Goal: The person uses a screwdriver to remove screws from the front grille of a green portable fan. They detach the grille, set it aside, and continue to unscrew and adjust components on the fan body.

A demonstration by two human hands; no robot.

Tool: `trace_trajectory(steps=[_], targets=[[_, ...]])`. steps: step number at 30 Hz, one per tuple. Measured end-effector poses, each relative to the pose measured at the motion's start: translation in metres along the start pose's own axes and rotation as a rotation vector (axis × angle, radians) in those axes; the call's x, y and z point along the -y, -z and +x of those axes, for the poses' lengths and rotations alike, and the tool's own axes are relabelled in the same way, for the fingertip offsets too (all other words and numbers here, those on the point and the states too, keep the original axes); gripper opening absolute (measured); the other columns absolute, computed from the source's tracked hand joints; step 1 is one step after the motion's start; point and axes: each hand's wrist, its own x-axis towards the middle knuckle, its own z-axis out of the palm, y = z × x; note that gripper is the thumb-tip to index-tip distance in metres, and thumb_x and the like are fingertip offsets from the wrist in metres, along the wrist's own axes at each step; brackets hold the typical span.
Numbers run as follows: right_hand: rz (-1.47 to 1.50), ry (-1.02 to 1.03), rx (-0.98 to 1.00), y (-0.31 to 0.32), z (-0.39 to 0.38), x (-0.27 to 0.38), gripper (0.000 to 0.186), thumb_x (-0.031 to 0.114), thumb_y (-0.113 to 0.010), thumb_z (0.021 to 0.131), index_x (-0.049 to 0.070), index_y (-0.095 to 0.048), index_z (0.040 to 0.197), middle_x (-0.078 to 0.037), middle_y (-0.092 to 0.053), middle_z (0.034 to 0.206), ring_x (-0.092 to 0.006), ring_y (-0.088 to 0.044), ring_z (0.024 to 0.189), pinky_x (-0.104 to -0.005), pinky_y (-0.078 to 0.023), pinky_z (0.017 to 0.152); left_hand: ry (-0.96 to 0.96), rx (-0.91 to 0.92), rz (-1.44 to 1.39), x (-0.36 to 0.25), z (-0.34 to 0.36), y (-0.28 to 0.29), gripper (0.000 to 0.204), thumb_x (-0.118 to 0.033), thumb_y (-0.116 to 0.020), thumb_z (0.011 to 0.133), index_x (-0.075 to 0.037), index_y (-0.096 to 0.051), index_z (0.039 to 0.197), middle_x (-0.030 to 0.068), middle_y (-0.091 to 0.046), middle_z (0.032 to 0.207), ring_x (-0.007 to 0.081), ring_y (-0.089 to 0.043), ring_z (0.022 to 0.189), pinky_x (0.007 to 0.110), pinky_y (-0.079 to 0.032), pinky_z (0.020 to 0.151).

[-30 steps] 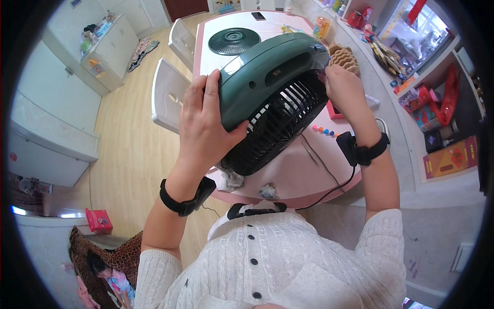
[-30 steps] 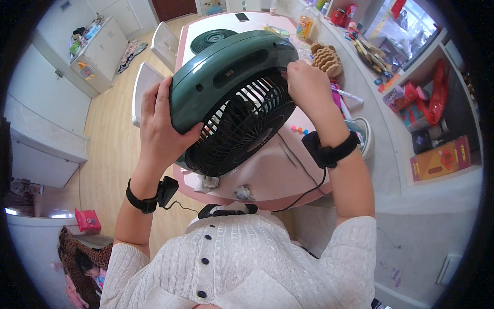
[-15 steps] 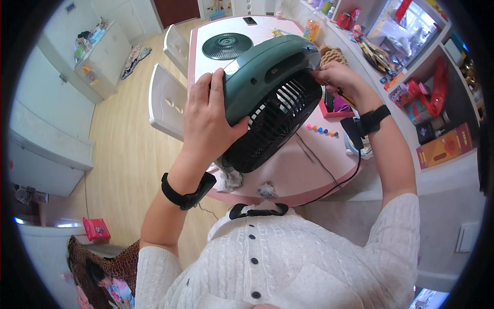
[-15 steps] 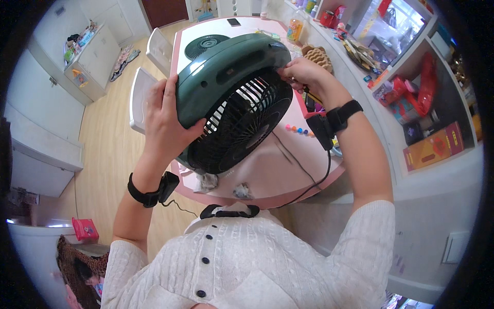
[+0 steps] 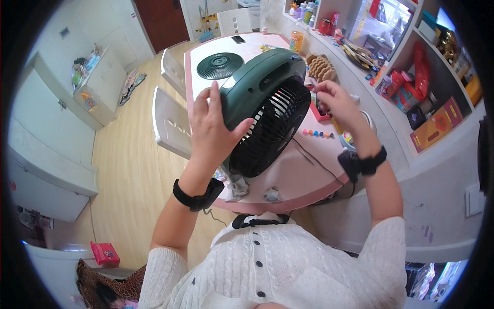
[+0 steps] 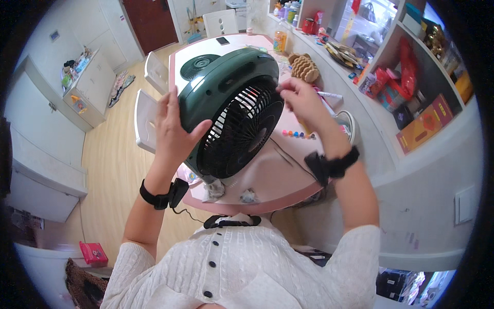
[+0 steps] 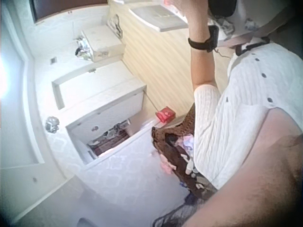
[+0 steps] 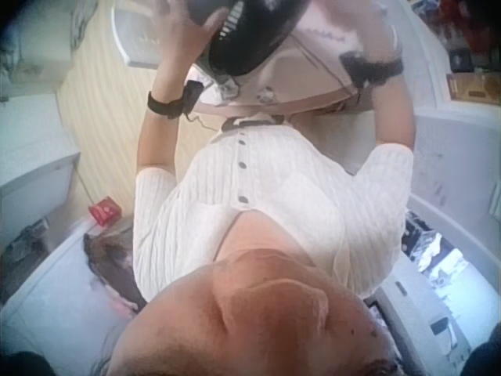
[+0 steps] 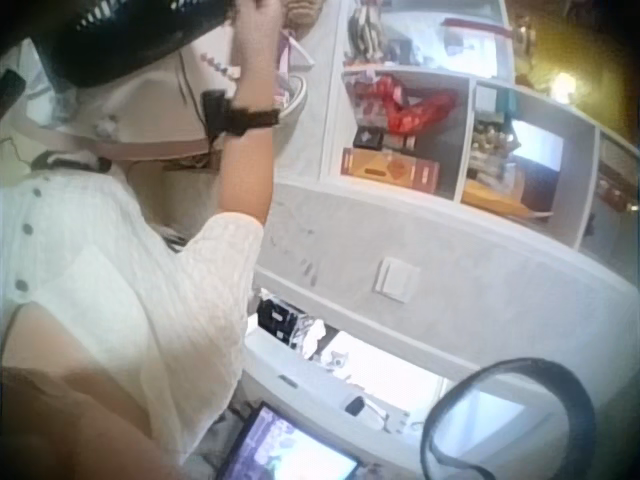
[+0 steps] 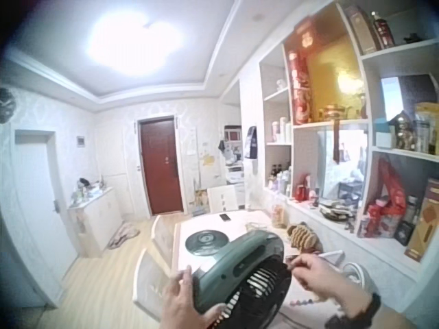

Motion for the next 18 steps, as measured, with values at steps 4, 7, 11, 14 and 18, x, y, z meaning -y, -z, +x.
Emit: trace_trajectory(steps=[4,7,11,14,18], targets=[[0.21,0.289,0.196,-0.061,-0.079,0.022,0.022,0.021,-0.049,0.101,0.005,-0.054,0.114,0.002,-0.051,0.079,-0.004,-0.05,0.062,-0.0198,-0.044,0.055,0.079,0.023,-0.63,-0.022,-0.011,0.026,0.057,-0.02,-0.071,0.084,0.005,-0.049,0.131,0.0152,-0.056,0.116,0.0243,-0.056,0.103,0.033,-0.046,0.088],[0.229,0.3,0.129,-0.106,-0.116,0.038,0.019,0.018,-0.049,0.101,0.003,-0.053,0.112,0.002,-0.049,0.077,-0.0026,-0.045,0.054,-0.017,-0.037,0.048,0.487,0.261,-1.493,-0.04,-0.021,0.037,0.034,-0.016,-0.049,0.1,0.004,-0.054,0.127,0.0115,-0.061,0.114,0.0158,-0.059,0.099,0.029,-0.048,0.085],[0.452,0.164,0.185,-0.134,-0.13,0.049,0.013,0.016,-0.049,0.1,0.005,-0.054,0.106,0.005,-0.047,0.074,-0.0016,-0.043,0.055,-0.0183,-0.036,0.049,0.795,0.327,-1.847,-0.041,-0.022,0.042,0.037,-0.02,-0.048,0.101,0.002,-0.051,0.129,0.0147,-0.064,0.113,0.022,-0.061,0.105,0.033,-0.05,0.087],[0.509,0.143,0.159,-0.146,-0.134,0.05,0.014,0.016,-0.048,0.101,0.004,-0.053,0.105,0.004,-0.047,0.071,-0.0015,-0.043,0.054,-0.0183,-0.035,0.047,0.779,0.328,-1.836,-0.034,-0.024,0.045,0.036,-0.02,-0.047,0.101,0.003,-0.052,0.128,0.0167,-0.063,0.116,0.0246,-0.061,0.108,0.035,-0.05,0.091],[0.48,0.13,0.117,-0.158,-0.135,0.049,0.014,0.016,-0.047,0.101,0.004,-0.054,0.105,0.004,-0.047,0.07,-0.0016,-0.043,0.051,-0.0183,-0.034,0.045,0.702,0.346,-1.824,-0.029,-0.031,0.049,0.034,-0.018,-0.047,0.1,0.002,-0.053,0.128,0.0189,-0.062,0.12,0.0289,-0.06,0.112,0.04,-0.049,0.097]])
